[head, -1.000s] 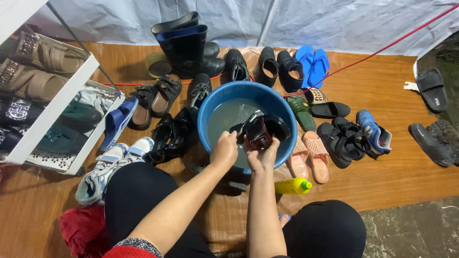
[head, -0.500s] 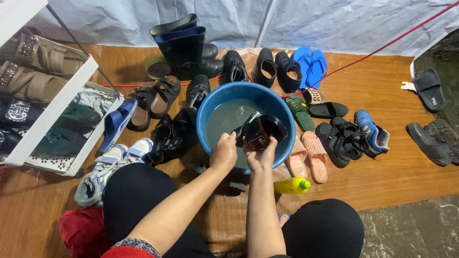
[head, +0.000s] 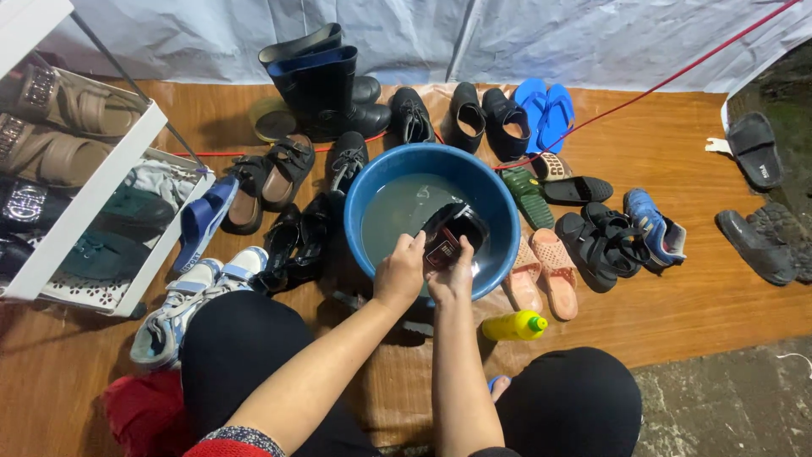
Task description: Washing a black shoe by hand in a blue basin of water on the floor.
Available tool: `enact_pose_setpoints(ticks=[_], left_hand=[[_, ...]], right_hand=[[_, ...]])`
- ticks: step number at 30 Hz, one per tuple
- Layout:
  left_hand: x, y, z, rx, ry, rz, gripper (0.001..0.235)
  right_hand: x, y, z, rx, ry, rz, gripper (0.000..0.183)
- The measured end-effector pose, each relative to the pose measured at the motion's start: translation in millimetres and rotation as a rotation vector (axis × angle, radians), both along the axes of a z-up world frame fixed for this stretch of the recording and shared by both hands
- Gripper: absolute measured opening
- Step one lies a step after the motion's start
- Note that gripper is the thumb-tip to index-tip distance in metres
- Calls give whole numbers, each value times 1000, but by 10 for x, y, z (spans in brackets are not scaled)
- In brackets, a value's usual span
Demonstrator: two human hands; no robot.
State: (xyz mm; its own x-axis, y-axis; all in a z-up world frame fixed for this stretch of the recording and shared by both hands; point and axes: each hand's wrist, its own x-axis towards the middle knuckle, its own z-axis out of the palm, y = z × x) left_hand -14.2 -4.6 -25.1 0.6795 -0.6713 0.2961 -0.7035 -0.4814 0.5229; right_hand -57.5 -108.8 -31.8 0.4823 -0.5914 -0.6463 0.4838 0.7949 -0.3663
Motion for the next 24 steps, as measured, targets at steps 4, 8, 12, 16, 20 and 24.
enact_pose_setpoints(ticks=[4, 8, 12, 16, 20, 24], left_hand=[[122, 6, -143, 48, 240, 74, 36], [96, 69, 110, -29, 285, 82, 39], [-76, 75, 346, -17, -6, -28, 44], [34, 42, 173, -12, -35, 10, 41], [259, -48, -242, -105, 302, 106, 34], [417, -111, -528, -226, 699, 328, 31]], right_hand=[[-23, 16, 72, 9, 48, 51, 56], [-48, 3, 124, -44, 79, 39, 50], [59, -148, -306, 2, 5, 6, 42], [-8, -39, -152, -53, 69, 94, 48], [-19, -1, 120, 65, -32, 11, 45], [-79, 20, 238, 0, 10, 149, 60]])
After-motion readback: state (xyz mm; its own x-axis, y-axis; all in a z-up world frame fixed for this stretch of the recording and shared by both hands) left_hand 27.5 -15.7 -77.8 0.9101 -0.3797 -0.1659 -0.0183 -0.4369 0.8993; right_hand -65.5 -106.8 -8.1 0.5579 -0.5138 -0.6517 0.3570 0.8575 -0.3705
